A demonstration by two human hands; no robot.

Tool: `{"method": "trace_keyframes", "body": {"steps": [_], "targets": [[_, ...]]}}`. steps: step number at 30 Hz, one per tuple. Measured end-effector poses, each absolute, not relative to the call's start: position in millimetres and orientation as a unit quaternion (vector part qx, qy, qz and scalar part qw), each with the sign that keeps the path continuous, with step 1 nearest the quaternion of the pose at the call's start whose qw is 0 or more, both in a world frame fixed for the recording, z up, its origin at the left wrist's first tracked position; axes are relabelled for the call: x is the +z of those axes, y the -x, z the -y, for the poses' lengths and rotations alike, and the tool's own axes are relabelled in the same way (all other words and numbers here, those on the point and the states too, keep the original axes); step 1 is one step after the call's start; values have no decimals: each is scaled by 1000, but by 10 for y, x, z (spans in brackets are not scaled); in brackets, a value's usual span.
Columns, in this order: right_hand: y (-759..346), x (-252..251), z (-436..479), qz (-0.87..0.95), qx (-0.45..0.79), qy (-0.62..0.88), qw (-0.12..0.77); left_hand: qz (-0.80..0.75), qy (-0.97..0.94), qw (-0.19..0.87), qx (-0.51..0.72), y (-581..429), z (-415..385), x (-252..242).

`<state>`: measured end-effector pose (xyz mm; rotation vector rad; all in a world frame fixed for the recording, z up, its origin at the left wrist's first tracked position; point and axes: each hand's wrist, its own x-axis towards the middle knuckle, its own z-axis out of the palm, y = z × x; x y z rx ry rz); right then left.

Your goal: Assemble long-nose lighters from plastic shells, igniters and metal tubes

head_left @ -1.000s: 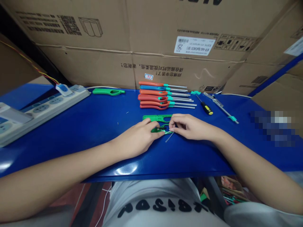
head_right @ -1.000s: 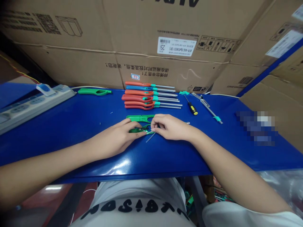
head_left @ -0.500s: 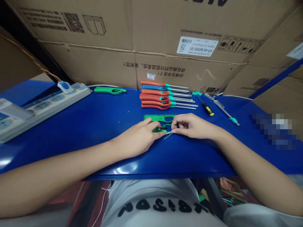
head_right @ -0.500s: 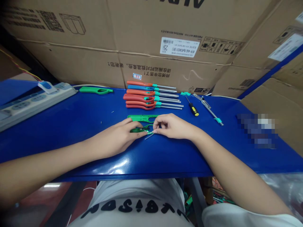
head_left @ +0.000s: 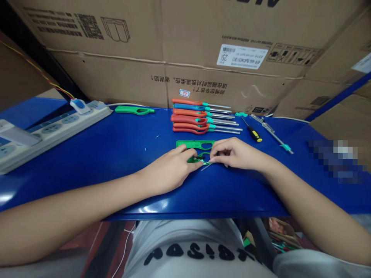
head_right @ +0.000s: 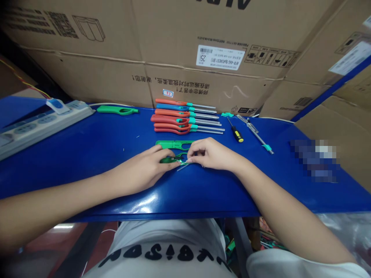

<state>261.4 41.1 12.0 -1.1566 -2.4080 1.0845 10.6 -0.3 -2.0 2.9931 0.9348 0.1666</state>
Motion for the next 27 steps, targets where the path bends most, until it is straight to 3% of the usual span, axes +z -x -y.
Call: {"method": "trace_keyframes", "body": {"steps": [8, 13, 27], "targets": [[-2575, 118, -385, 817, 349, 444, 117, -294, -954, -4, 49, -108, 11, -20], [-2610, 102, -423, 803, 403, 426, 108, -297, -954, 7, 44, -105, 12, -3], [-2664, 82, -467, 844, 390, 350, 116, -298, -948, 55, 92, -118, 0, -64]]}}
